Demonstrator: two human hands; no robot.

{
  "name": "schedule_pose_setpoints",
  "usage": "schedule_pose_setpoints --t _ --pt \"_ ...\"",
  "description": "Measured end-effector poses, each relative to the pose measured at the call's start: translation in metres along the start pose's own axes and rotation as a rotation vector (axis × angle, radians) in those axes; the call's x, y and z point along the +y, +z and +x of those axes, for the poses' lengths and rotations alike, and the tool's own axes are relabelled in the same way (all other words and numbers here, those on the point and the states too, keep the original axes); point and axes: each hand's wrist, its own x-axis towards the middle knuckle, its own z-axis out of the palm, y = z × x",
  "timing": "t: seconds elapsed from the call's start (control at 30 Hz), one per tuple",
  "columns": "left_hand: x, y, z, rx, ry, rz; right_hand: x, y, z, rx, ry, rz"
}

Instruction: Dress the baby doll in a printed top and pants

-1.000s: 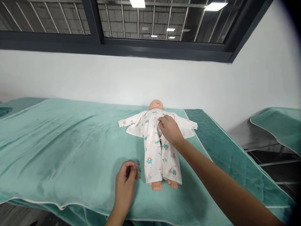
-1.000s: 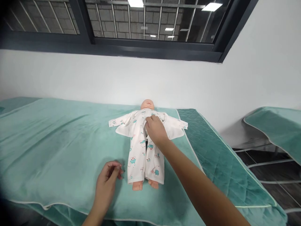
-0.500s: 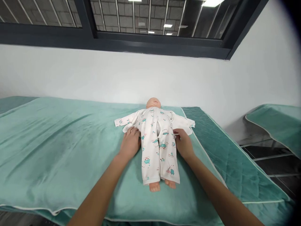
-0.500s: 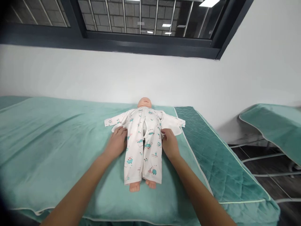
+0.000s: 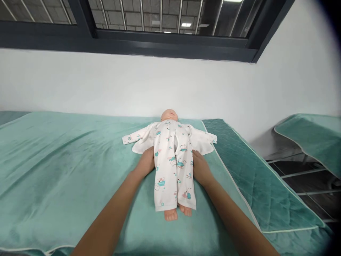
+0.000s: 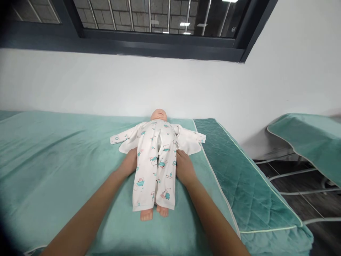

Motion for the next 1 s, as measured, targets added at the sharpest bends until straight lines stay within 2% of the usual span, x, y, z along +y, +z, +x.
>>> schedule_pose_setpoints --t 0.2,0.4,0.6,0.8,1.0 --pt "-0.002 0.003 -0.001 -0.045 0.049 -0.028 0.001 0.005 0.000 -0.061 -0.028 -0.129" --pt "-0.004 0.008 0.000 -0.079 -0.012 0.162 0.008 0.011 0.013 -0.080 -0.117 -0.133" --pt "0.002 0.007 -0.002 -0.102 -0.062 0.289 0.006 0.012 0.016 -0.070 -0.082 -0.113" --pt "0.007 0.004 -0.003 -0.050 -0.063 0.280 0.004 0.006 0.010 -0.052 -0.249 -0.018" --pt "0.009 0.002 -0.003 -0.016 -0.063 0.355 0.001 0.004 0.010 0.002 -0.292 -0.033"
